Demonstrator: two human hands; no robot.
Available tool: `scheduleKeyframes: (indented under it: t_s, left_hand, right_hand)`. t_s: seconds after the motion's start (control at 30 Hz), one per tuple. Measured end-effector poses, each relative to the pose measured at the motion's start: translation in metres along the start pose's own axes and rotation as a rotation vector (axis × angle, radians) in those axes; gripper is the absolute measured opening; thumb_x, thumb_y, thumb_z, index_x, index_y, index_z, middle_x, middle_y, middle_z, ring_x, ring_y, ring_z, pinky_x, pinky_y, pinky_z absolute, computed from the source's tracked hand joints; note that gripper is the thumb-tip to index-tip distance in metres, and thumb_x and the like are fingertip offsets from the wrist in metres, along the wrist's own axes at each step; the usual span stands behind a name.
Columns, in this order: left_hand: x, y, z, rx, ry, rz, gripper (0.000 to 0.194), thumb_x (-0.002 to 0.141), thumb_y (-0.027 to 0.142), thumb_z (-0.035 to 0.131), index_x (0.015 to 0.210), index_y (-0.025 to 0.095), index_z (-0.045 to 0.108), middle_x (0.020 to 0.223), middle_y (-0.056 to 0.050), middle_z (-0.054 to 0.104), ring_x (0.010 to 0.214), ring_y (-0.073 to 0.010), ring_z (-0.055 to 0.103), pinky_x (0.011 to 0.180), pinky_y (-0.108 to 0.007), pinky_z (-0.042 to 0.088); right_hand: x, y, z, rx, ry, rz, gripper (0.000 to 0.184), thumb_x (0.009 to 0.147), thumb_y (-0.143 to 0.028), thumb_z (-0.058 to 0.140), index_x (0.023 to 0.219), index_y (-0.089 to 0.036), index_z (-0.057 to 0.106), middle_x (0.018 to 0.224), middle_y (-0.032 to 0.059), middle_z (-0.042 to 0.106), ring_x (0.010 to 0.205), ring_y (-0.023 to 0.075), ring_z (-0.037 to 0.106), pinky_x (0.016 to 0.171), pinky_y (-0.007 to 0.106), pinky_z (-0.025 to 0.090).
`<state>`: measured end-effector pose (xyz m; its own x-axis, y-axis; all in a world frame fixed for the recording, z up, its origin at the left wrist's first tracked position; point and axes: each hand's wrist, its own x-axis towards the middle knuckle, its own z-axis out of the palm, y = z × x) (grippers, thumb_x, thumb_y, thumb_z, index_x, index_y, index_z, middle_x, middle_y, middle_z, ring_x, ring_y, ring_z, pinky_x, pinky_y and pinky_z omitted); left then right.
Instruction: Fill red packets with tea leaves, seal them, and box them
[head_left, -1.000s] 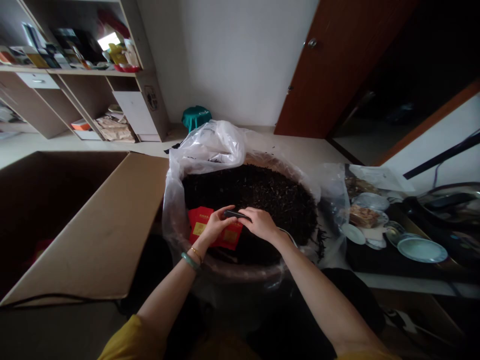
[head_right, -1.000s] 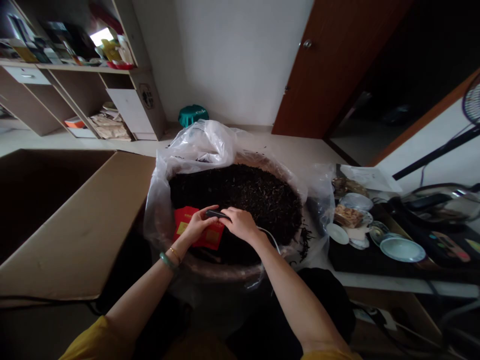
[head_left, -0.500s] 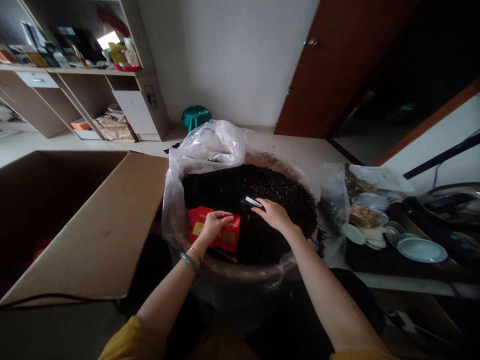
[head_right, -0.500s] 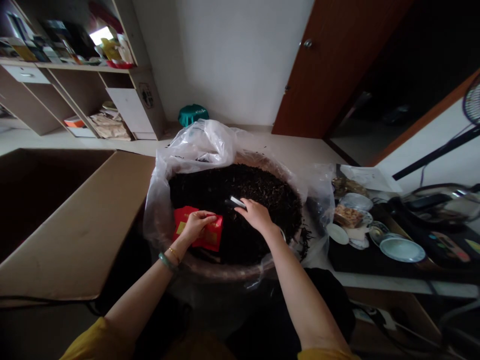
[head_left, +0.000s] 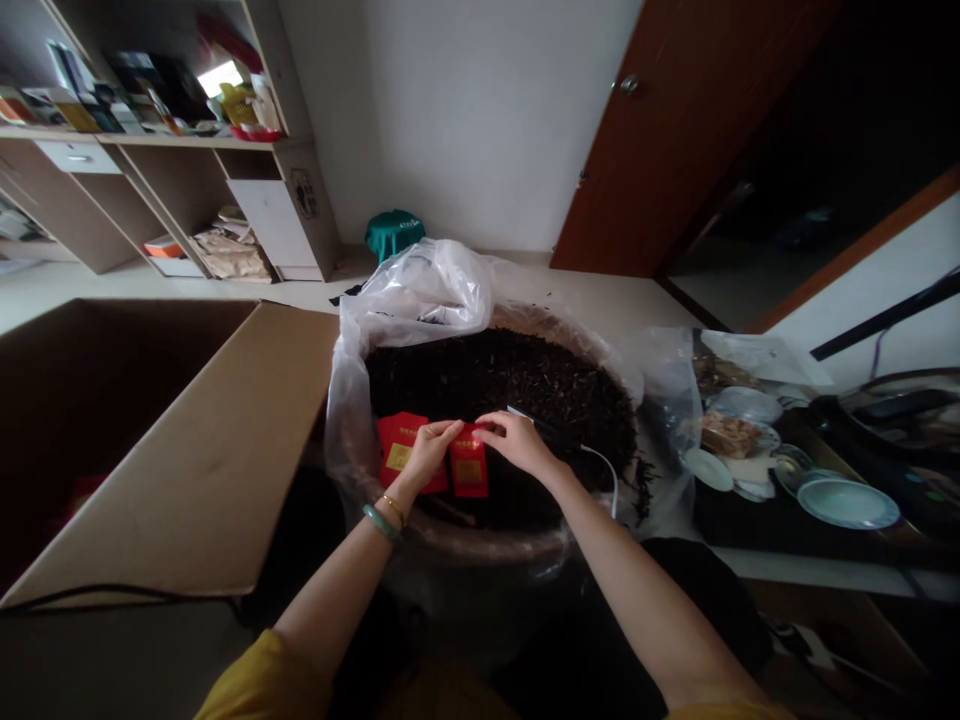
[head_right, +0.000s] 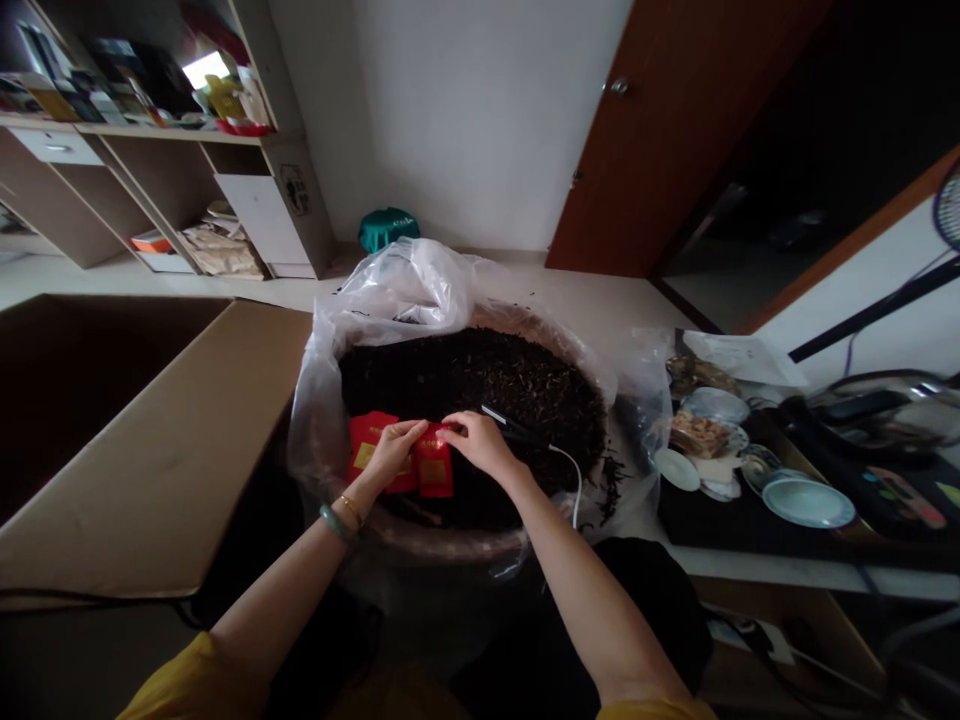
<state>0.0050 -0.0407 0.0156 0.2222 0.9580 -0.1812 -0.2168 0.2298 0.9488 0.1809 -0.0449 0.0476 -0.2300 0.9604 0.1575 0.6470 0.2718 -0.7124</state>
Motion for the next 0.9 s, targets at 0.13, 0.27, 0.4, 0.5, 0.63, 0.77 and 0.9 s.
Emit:
scheduleKeyframes:
  t_s: [0.13, 0.27, 0.4, 0.5, 0.63, 0.77, 0.9]
  left_hand:
    - [-0.001, 0.004, 0.001, -0.015, -0.068, -0.025, 0.047, 0.064, 0.055, 0.073, 0.086, 0.014, 0.074, 0.07, -0.004, 0.072, 0.067, -0.0167, 0.064, 0.063, -0.025, 0.049]
    - [-0.002, 0.005, 0.0, 0.054, -0.096, -0.028, 0.053, 0.064, 0.048, 0.076, 0.105, 0.014, 0.069, 0.09, -0.006, 0.073, 0.079, -0.0185, 0.066, 0.069, -0.026, 0.05]
    - [0.003, 0.0, -0.003, 0.079, -0.007, 0.035, 0.047, 0.063, 0.043, 0.077, 0.095, 0.012, 0.068, 0.083, -0.005, 0.071, 0.069, -0.0159, 0.065, 0.064, -0.025, 0.051]
    - [0.013, -0.001, -0.01, -0.105, 0.328, 0.239, 0.043, 0.071, 0.047, 0.07, 0.099, 0.016, 0.063, 0.089, -0.003, 0.069, 0.074, -0.0134, 0.065, 0.068, -0.024, 0.052]
    - [0.021, -0.002, -0.019, -0.177, 0.522, 0.309, 0.056, 0.079, 0.039, 0.063, 0.129, 0.024, 0.044, 0.122, -0.01, 0.058, 0.096, -0.0158, 0.064, 0.082, -0.029, 0.053]
    - [0.015, -0.008, -0.021, 0.454, 0.592, 0.369, 0.064, 0.079, 0.023, 0.059, 0.138, 0.021, 0.036, 0.136, -0.015, 0.048, 0.113, -0.0244, 0.056, 0.095, -0.041, 0.047]
    - [0.0, -0.01, -0.014, 1.334, 0.385, 0.377, 0.039, 0.078, 0.014, 0.051, 0.117, 0.016, 0.059, 0.127, -0.017, 0.055, 0.132, -0.0368, 0.034, 0.105, -0.057, 0.028]
  right_hand:
    - [0.0, 0.003, 0.005, 0.132, 0.022, 0.098, 0.019, 0.079, -0.034, 0.06, 0.082, -0.018, 0.071, 0.079, 0.0039, 0.073, 0.069, 0.018, 0.067, 0.067, 0.03, 0.053]
    - [0.002, 0.014, 0.007, 0.383, 0.061, 0.245, 0.027, 0.076, -0.041, 0.063, 0.081, -0.016, 0.07, 0.072, 0.0041, 0.071, 0.054, 0.0172, 0.064, 0.052, 0.03, 0.054]
    - [0.004, 0.017, 0.012, 0.778, 0.158, 0.331, 0.024, 0.077, -0.037, 0.066, 0.09, -0.017, 0.068, 0.086, 0.0062, 0.072, 0.074, 0.0184, 0.07, 0.07, 0.032, 0.06]
    - [0.004, 0.015, 0.013, 0.932, 0.143, 0.358, 0.024, 0.081, -0.029, 0.064, 0.103, -0.019, 0.065, 0.099, 0.0076, 0.069, 0.08, 0.0166, 0.07, 0.077, 0.033, 0.059]
    - [0.004, 0.016, 0.014, 0.862, 0.054, 0.396, 0.018, 0.085, -0.024, 0.058, 0.101, -0.017, 0.065, 0.096, 0.0079, 0.068, 0.073, 0.0142, 0.07, 0.068, 0.029, 0.06]
    - [0.004, 0.019, 0.02, 0.656, -0.065, 0.396, 0.016, 0.084, -0.021, 0.058, 0.097, -0.017, 0.067, 0.089, 0.0061, 0.069, 0.066, 0.0121, 0.067, 0.056, 0.024, 0.057]
    - [0.001, 0.022, 0.026, 0.45, -0.165, 0.309, 0.018, 0.081, -0.02, 0.06, 0.098, -0.019, 0.068, 0.089, 0.0048, 0.071, 0.067, 0.013, 0.066, 0.056, 0.024, 0.055]
